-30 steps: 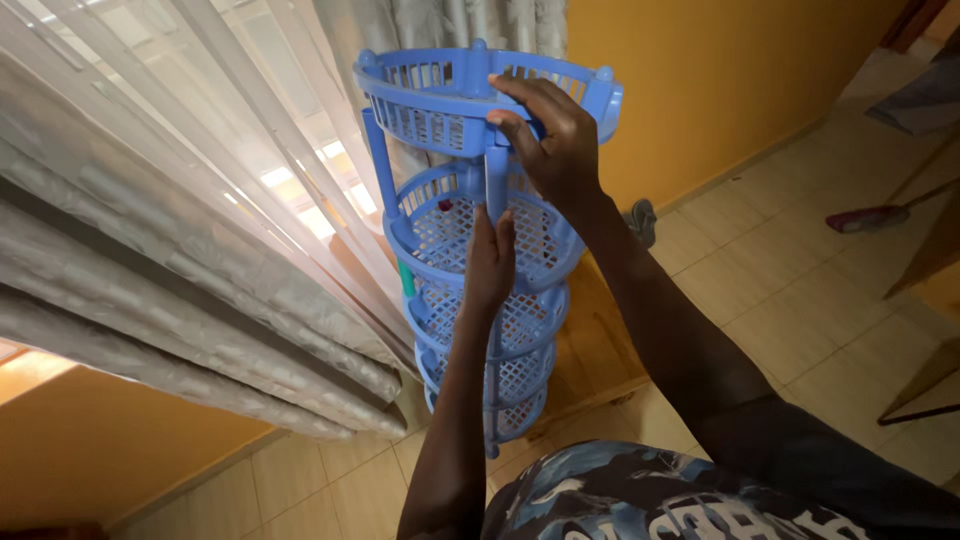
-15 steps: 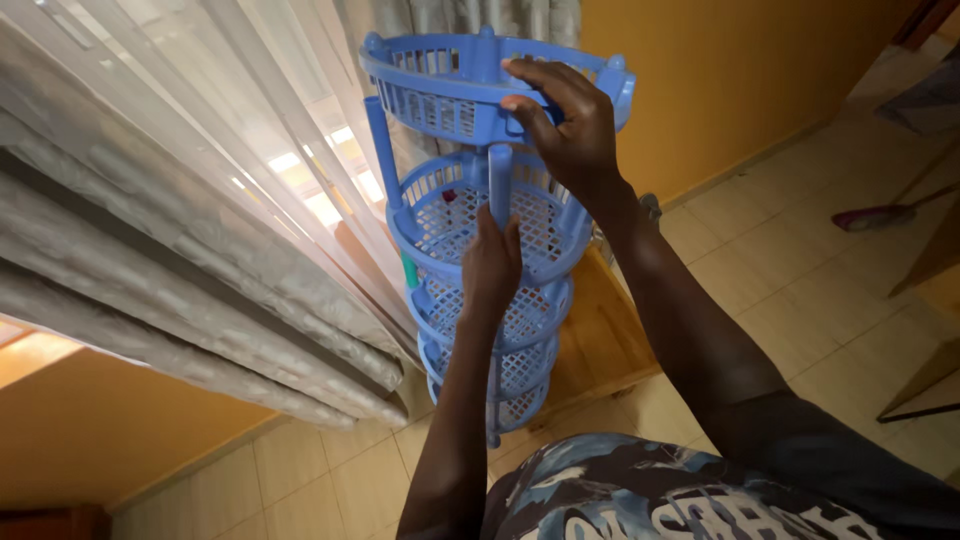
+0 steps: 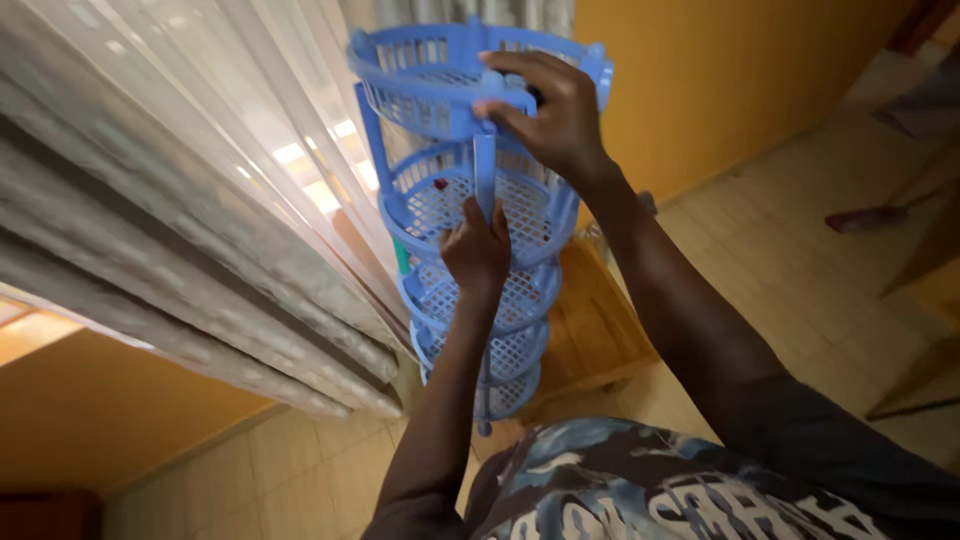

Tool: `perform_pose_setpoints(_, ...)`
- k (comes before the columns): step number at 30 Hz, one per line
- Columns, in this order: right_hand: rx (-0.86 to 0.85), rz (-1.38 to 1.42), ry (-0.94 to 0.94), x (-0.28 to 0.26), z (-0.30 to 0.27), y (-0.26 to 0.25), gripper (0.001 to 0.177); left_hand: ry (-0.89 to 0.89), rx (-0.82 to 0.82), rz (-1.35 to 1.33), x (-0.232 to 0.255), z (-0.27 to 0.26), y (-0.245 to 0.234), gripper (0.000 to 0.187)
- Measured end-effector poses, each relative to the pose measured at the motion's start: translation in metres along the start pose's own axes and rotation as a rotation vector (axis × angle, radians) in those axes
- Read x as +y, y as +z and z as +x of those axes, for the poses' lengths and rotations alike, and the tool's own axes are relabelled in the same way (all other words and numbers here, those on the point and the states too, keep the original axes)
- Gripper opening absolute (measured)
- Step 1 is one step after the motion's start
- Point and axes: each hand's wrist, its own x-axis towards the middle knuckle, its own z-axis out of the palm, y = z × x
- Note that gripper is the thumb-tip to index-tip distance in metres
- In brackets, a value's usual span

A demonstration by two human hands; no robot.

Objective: The person assembles a blue plastic three-tier rack by inserting vertical support rods into the tiers and stacking them together. They repeatedly remove and reinsert the rods and tiers, moving parts between a small wooden table and a white desk while aligning the components.

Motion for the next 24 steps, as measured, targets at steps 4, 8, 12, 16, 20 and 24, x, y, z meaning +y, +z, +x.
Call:
perform_pose_setpoints(4, 0.292, -0.108, -0.038, 0.061, -0.054, -0.023, 0.042, 0.055, 0.131, 0.033, 0.000, 0.001, 0.001, 0.032)
perform_pose_setpoints(8, 0.685, 0.021, 0.520, 0.176, -0.133, 0.003, 0.024, 0.119, 0.263, 0.074, 0.002, 0.000, -0.003, 0.031)
perform_pose_setpoints(12, 0.084, 0.319, 0.646, 0.249, -0.185, 0.035, 0.029, 0.068, 0.088, -0.054, -0.011, 0.008, 0.005, 0.033)
perform_pose_setpoints(16, 0.156, 0.711, 0.646, 0.252, -0.184, 0.035, 0.033, 0.059, 0.054, -0.076, -0.024, 0.016, 0.016, 0.029)
perform_pose_setpoints(20, 0.212, 0.541, 0.575, 0.227, -0.167, 0.038, 0.028, 0.082, 0.128, -0.066, -0.061, 0.041, 0.027, 0.035)
perform_pose_setpoints(24, 0.249, 0.521, 0.566, 0.181, -0.150, 0.035, 0.028, -0.015, 0.019, -0.504, -0.107, 0.059, 0.032, 0.038)
